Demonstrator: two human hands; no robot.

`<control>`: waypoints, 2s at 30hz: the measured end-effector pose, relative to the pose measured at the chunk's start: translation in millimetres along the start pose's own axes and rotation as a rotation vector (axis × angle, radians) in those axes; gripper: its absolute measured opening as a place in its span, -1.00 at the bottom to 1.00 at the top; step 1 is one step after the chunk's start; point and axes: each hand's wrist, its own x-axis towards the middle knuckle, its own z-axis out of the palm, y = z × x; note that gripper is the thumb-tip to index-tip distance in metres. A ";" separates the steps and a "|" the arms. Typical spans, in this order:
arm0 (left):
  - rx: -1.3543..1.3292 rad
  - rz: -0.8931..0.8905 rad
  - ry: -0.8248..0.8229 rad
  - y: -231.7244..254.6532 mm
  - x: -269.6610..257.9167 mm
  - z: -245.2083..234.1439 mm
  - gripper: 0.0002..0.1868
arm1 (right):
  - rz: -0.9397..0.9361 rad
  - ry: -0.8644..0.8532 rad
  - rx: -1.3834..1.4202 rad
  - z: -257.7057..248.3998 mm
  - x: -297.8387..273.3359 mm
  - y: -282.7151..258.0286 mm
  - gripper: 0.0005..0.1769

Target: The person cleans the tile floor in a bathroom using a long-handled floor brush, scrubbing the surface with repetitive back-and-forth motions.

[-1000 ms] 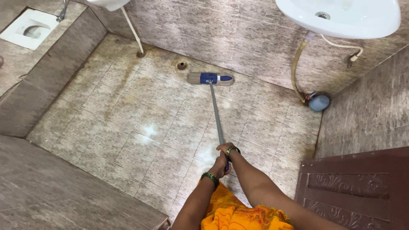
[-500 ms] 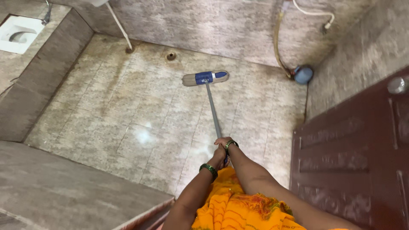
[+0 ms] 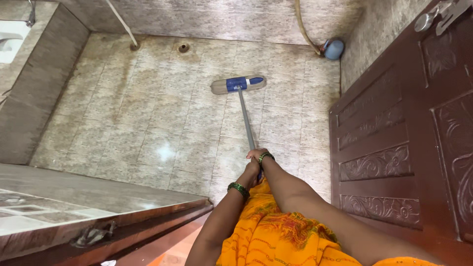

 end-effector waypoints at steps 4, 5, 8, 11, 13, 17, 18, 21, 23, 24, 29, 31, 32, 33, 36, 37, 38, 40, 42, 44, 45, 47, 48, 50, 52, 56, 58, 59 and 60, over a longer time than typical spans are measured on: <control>-0.008 -0.032 0.001 7.2 -2.2 1.0 -0.35 | 0.001 0.000 -0.020 2.0 -0.3 3.6 -0.47; -0.016 -0.042 0.009 9.9 0.5 3.4 -0.34 | 0.001 0.001 -0.023 0.4 1.2 1.4 -0.48; -0.029 -0.067 0.017 13.5 13.4 4.6 -0.34 | 0.004 -0.002 -0.028 -5.3 10.2 -7.9 -0.50; -0.029 -0.074 0.018 32.2 33.0 3.1 -0.33 | -0.008 -0.002 -0.030 -10.3 24.8 -33.8 -0.52; -0.032 -0.080 0.019 50.0 48.2 3.8 -0.32 | -0.018 -0.003 -0.029 -15.4 37.2 -55.2 -0.54; -0.041 -0.092 0.033 98.6 78.3 10.8 -0.30 | -0.049 0.002 -0.044 -31.5 63.9 -102.5 -0.57; -0.044 -0.099 0.035 111.0 86.3 13.0 -0.30 | -0.046 0.011 -0.085 -36.1 72.8 -115.8 -0.58; -0.063 -0.092 0.024 152.5 108.7 23.2 -0.30 | -0.046 0.028 -0.159 -53.1 99.5 -159.2 -0.59; -0.051 -0.081 0.018 184.4 125.2 32.0 -0.30 | -0.056 0.024 -0.150 -65.1 117.7 -186.5 -0.61; -0.045 -0.076 0.014 199.6 133.7 36.7 -0.29 | -0.048 0.029 -0.135 -70.8 127.2 -198.8 -0.60; -0.042 -0.073 0.058 269.9 164.0 57.3 -0.27 | -0.039 0.022 -0.233 -100.6 170.4 -262.3 -0.50; -0.048 -0.068 0.052 283.6 173.8 60.4 -0.27 | -0.043 0.022 -0.223 -107.8 181.7 -273.6 -0.48; -0.052 -0.063 0.037 286.3 178.3 60.3 -0.27 | -0.045 0.022 -0.217 -110.2 186.6 -278.2 -0.47; -0.059 -0.059 0.021 287.2 182.4 61.1 -0.28 | -0.049 0.026 -0.211 -111.8 189.9 -281.0 -0.47; -0.101 -0.032 0.049 277.5 189.3 62.1 -0.32 | -0.070 0.025 -0.223 -109.5 190.7 -278.1 -0.49; -0.099 -0.039 0.067 272.2 188.9 60.9 -0.32 | -0.085 0.019 -0.247 -108.9 189.4 -272.8 -0.50; -0.096 -0.047 0.085 266.0 187.8 59.7 -0.32 | -0.100 0.013 -0.271 -107.4 187.6 -267.1 -0.52; -0.079 -0.047 0.101 254.9 186.5 57.1 -0.31 | -0.105 -0.021 -0.176 -102.5 183.6 -252.8 -0.56; -0.048 -0.030 0.092 243.6 182.0 55.5 -0.30 | -0.116 -0.050 -0.069 -100.6 177.8 -241.8 -0.59; -0.022 -0.038 0.079 232.5 175.6 54.2 -0.29 | -0.130 -0.077 0.056 -97.0 169.7 -229.0 -0.60; -0.007 -0.039 0.070 227.2 173.0 54.9 -0.29 | -0.131 -0.067 0.054 -97.1 165.3 -221.3 -0.60; -0.024 -0.030 0.040 209.6 162.4 55.1 -0.31 | -0.133 -0.046 0.050 -97.4 153.0 -202.0 -0.60; -0.033 -0.024 0.023 199.3 155.5 55.0 -0.32 | -0.116 -0.045 0.057 -96.7 145.5 -191.3 -0.60; 0.002 -0.027 0.016 174.2 138.8 51.6 -0.32 | -0.077 -0.048 0.069 -90.6 129.0 -166.4 -0.60; 0.030 -0.024 0.014 145.5 120.8 46.2 -0.33 | -0.067 -0.016 0.071 -80.5 111.3 -136.8 -0.60; 0.056 -0.019 0.011 72.7 83.2 34.0 -0.32 | -0.058 0.015 0.040 -56.3 75.3 -65.6 -0.57; 0.060 -0.034 0.014 40.4 64.5 30.4 -0.30 | -0.070 0.036 0.023 -47.1 56.4 -29.2 -0.56; 0.061 -0.048 0.021 27.5 54.9 29.3 -0.30 | -0.079 0.046 0.017 -42.2 47.4 -14.4 -0.56; 0.062 -0.061 0.027 15.6 45.6 29.0 -0.29 | -0.062 0.048 0.035 -38.9 38.8 -2.0 -0.55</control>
